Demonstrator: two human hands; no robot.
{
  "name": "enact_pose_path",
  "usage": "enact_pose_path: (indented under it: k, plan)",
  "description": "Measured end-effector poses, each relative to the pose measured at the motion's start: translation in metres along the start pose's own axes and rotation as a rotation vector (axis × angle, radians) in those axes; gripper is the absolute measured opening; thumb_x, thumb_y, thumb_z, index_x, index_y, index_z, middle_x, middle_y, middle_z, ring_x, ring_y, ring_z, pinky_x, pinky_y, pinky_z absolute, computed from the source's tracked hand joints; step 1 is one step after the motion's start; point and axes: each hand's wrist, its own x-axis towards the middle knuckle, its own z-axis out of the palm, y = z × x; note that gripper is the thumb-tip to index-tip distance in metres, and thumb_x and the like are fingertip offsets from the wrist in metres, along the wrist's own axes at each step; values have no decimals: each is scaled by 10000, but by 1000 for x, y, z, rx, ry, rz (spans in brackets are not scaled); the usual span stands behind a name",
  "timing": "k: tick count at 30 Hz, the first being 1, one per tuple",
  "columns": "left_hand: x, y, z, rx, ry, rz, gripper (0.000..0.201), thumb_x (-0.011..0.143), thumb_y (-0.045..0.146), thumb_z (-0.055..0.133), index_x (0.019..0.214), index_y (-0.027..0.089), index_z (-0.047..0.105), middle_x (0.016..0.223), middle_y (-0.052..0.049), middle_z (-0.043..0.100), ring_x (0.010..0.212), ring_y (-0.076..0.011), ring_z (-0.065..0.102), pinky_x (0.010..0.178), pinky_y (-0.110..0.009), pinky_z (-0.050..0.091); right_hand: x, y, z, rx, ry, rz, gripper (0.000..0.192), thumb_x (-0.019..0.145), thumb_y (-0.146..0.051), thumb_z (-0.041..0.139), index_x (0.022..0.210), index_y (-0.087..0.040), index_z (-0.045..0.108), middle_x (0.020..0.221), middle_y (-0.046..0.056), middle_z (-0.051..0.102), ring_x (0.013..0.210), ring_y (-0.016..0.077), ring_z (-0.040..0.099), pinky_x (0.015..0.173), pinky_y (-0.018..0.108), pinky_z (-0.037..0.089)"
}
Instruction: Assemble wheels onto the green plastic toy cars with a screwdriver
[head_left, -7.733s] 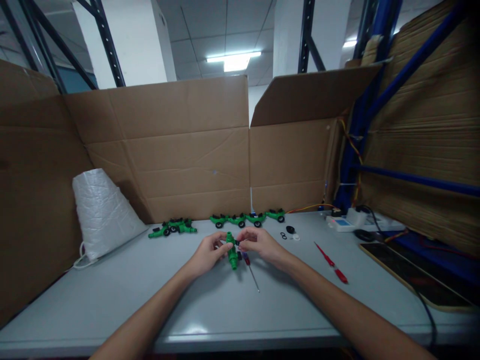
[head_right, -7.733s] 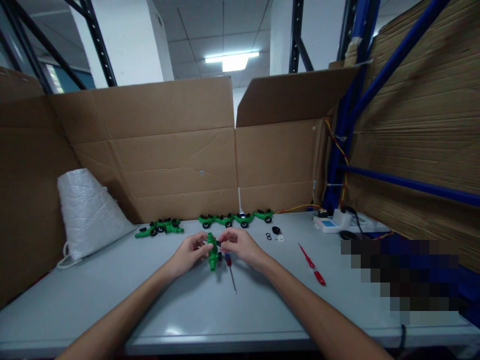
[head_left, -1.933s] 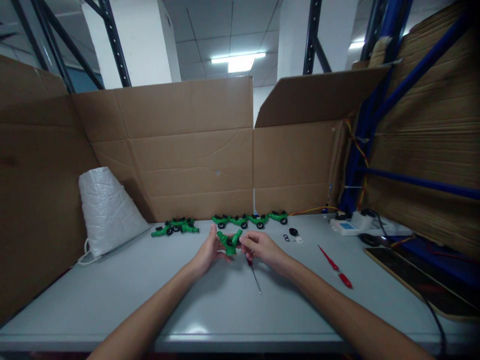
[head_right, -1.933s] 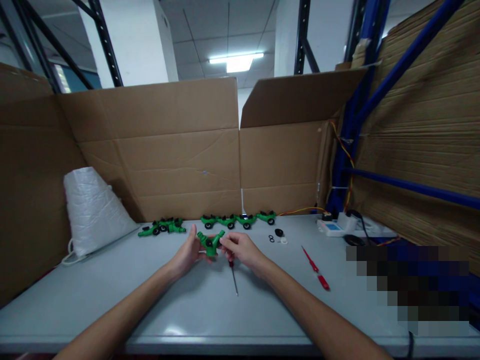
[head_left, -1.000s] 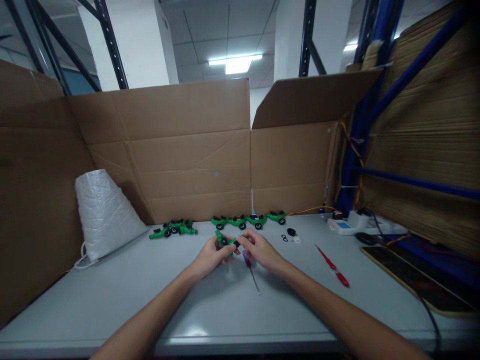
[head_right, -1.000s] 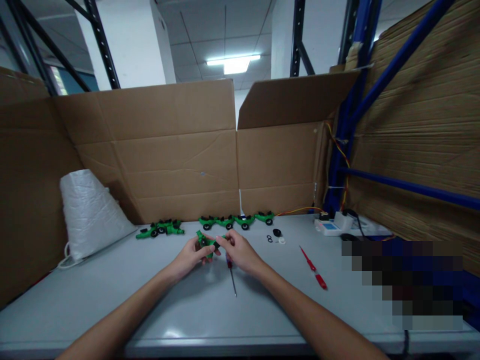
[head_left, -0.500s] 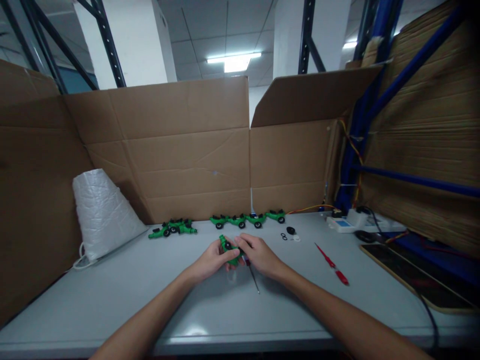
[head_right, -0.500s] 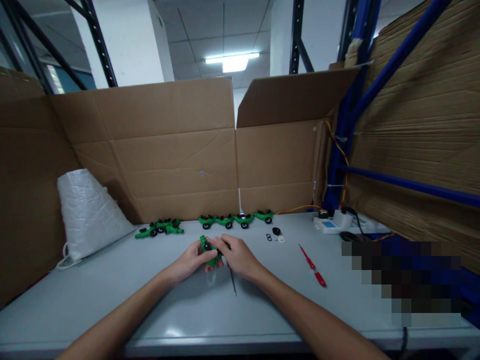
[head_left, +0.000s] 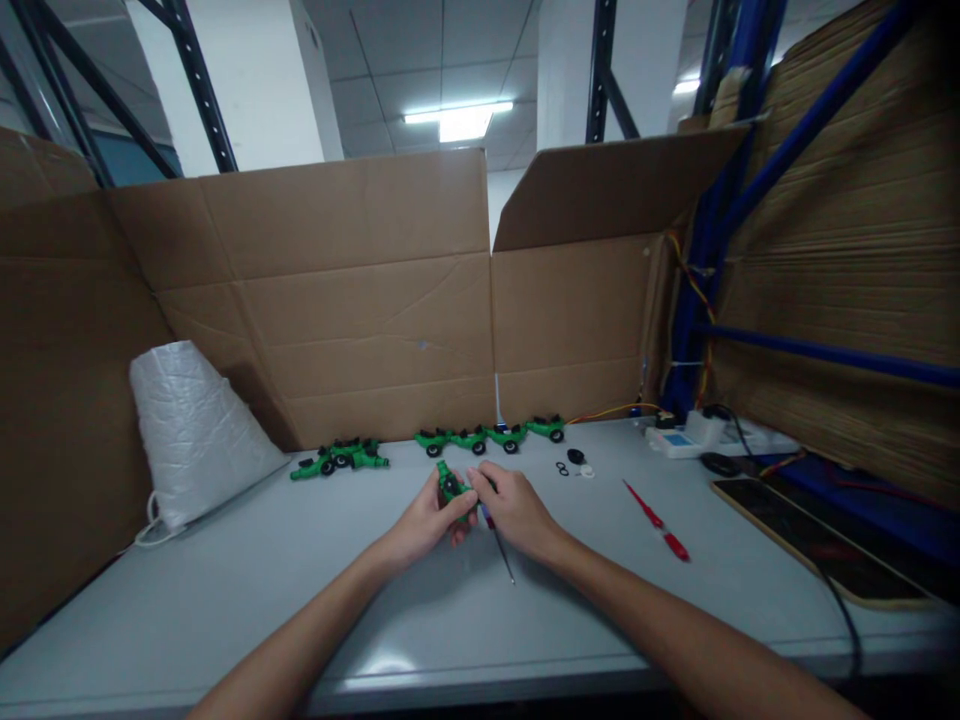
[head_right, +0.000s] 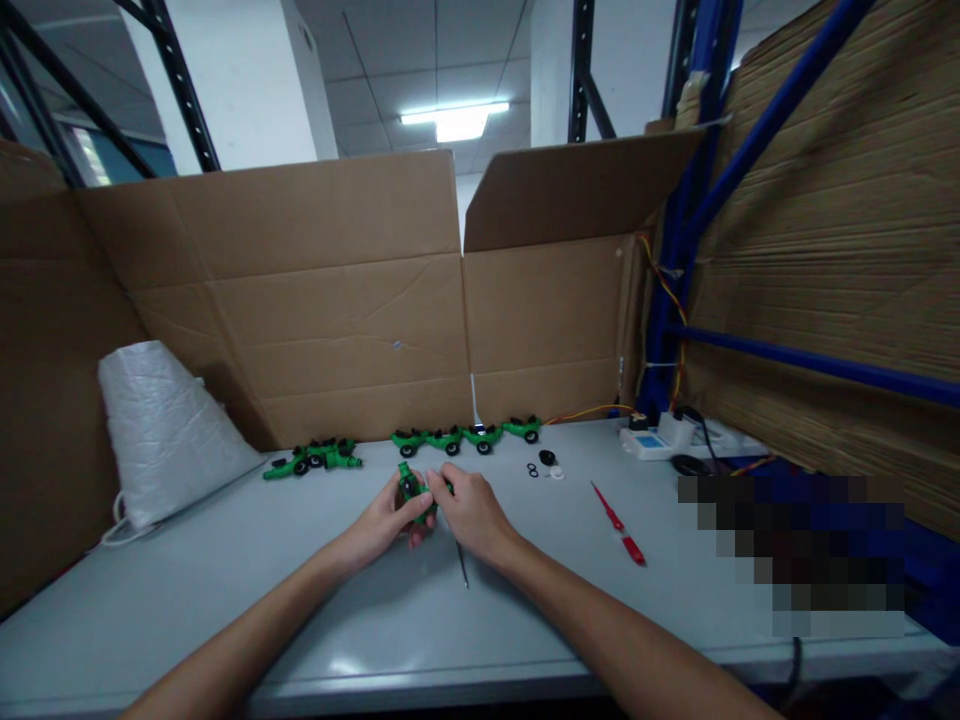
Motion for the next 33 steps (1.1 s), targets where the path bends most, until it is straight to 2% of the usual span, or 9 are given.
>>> enact_pose_path:
  k: [6,17,26,33]
  plan:
    - [-1,3,-1,9,-65,1,559,921,605,753,1133,191,443,837,-12,690,582,-106,591,540,-231,453,-1,-6,-2,5,-7,38,441,1083,-470,423,743,-220,553,604,-11,627,579,159,571,603,264,351]
    - [-3,5,0,-6,-58,-12,556,894,601,767,1101,202,440,802,-2,684,576,-114,579,547,-240,438,-1,-1,-1,137,-100,17,462,1106,-471,378,760,-222,557,645,2,687,622,163,610,625,255,388]
    - [-6,9,1,-26,-78,-23,486,933,559,726,1099,218,421,793,31,638,539,-86,515,510,-222,334,-1,1,0,26,-26,-14,387,1069,-431,382,741,-236,450,622,-41,503,591,147,485,600,260,325]
    - [-7,13,3,-43,-100,-4,497,933,565,727,1083,226,396,769,43,622,530,-82,488,517,-224,310,-3,-1,-1,24,-21,-17,360,1053,-415,382,745,-239,444,627,-45,471,586,149,461,598,262,307]
